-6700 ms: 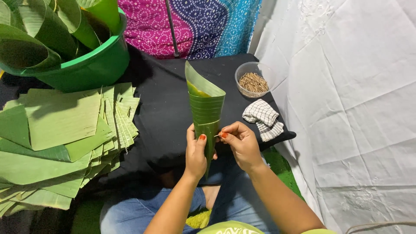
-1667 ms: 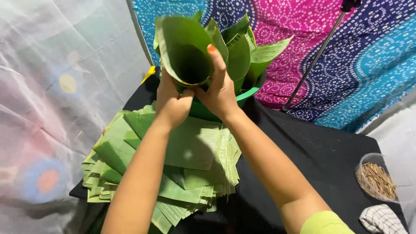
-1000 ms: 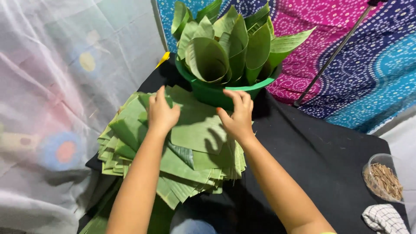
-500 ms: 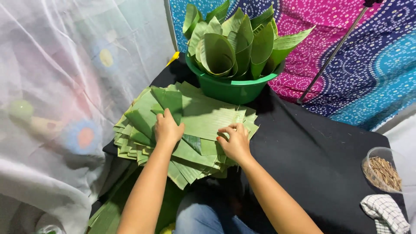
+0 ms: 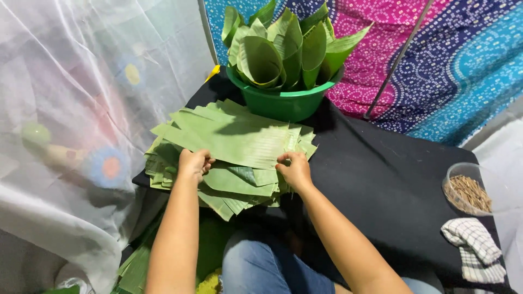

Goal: Folding banana leaves into cones and securing them with wooden pins

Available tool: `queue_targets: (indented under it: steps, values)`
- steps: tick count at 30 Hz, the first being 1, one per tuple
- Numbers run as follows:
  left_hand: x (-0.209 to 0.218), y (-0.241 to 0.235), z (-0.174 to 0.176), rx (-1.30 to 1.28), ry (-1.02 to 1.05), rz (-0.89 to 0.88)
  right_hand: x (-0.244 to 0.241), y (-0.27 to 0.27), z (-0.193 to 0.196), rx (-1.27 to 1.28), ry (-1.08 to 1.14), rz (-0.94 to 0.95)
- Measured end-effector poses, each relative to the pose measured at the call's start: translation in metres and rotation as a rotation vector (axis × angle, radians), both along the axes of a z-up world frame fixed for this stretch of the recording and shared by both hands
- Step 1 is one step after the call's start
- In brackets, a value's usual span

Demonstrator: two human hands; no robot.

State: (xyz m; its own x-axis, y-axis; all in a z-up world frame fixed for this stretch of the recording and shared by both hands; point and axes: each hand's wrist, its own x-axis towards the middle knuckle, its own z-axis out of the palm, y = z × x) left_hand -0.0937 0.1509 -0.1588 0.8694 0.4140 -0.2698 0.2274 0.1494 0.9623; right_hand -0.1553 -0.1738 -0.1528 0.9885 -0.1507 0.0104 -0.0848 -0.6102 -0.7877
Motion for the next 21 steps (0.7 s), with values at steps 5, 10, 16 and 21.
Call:
queue_targets:
  steps: [5, 10, 16, 21]
  values:
    - [-0.042, -0.014, 0.047, -0.053, 0.075, -0.114, -0.006, -0.012, 0.01, 0.2, -0.01, -0.064]
    - [-0.03, -0.005, 0.01, -0.116, 0.091, -0.133, -0.004, -0.01, 0.002, 0.262, 0.026, -0.161]
    - [-0.039, -0.006, 0.005, -0.142, 0.067, -0.113, -0.001, 0.001, 0.012, 0.269, 0.017, -0.179]
    - [-0.045, -0.013, 0.02, -0.152, -0.006, -0.087, 0.007, -0.012, -0.01, 0.515, -0.153, -0.308]
